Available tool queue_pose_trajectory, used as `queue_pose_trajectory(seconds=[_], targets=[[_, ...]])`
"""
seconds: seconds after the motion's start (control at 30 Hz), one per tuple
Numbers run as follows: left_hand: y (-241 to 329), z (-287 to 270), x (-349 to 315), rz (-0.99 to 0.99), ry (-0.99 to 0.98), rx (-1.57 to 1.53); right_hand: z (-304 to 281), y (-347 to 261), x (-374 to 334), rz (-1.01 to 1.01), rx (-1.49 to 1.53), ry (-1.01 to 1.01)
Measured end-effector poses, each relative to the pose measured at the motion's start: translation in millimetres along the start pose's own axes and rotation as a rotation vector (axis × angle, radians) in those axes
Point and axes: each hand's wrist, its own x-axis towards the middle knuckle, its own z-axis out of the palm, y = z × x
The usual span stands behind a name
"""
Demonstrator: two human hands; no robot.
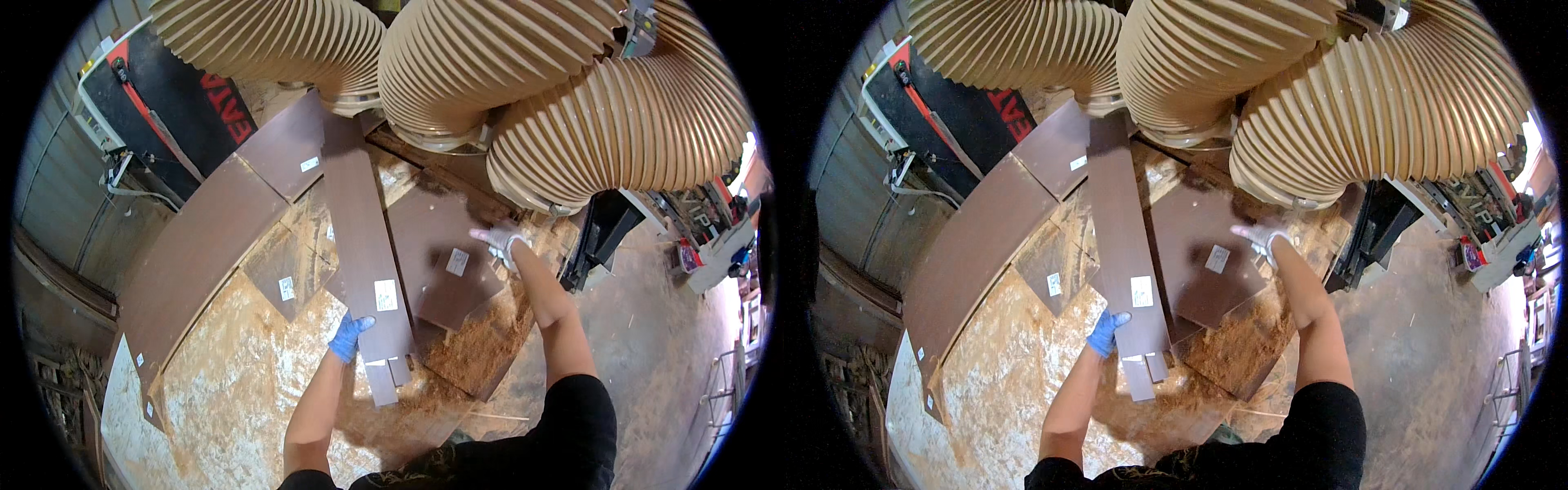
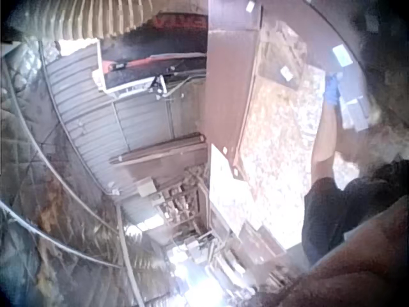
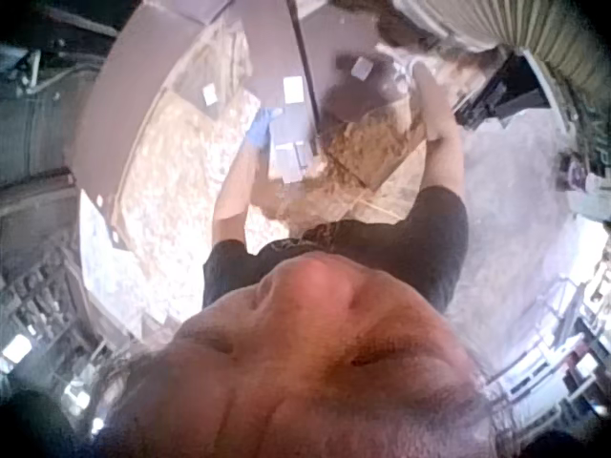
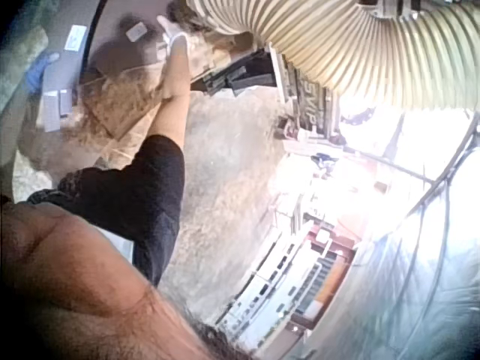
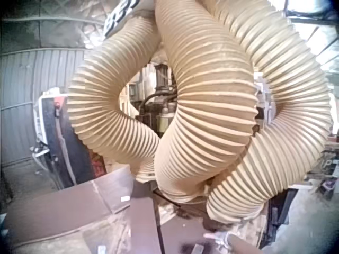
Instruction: The person applies small white labels to multiple brown wood panels on a workbench, then wipes the panels with a cloth and stacks them. The person handles the panels one at a time and moves them between the workbench and a nearby pile.
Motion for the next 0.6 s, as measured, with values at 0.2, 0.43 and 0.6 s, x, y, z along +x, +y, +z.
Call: queue_pose_trajectory(seconds=[0.2,0.43,0.6], targets=[[5.8,-21.1,-8.8,-0.064,-0.025,-0.086,52.6,17.6,-60.5,-0.225,-0.266,0.024],[-28.1,-64.9,-132.6,-0.1,0.008,0.096,165.7,105.0,-144.8,-0.165,0.216,-0.192],[-48.3,-84.6,-222.7,-0.161,0.103,0.119,202.8,113.8,-258.3,-0.039,0.472,-0.266]])
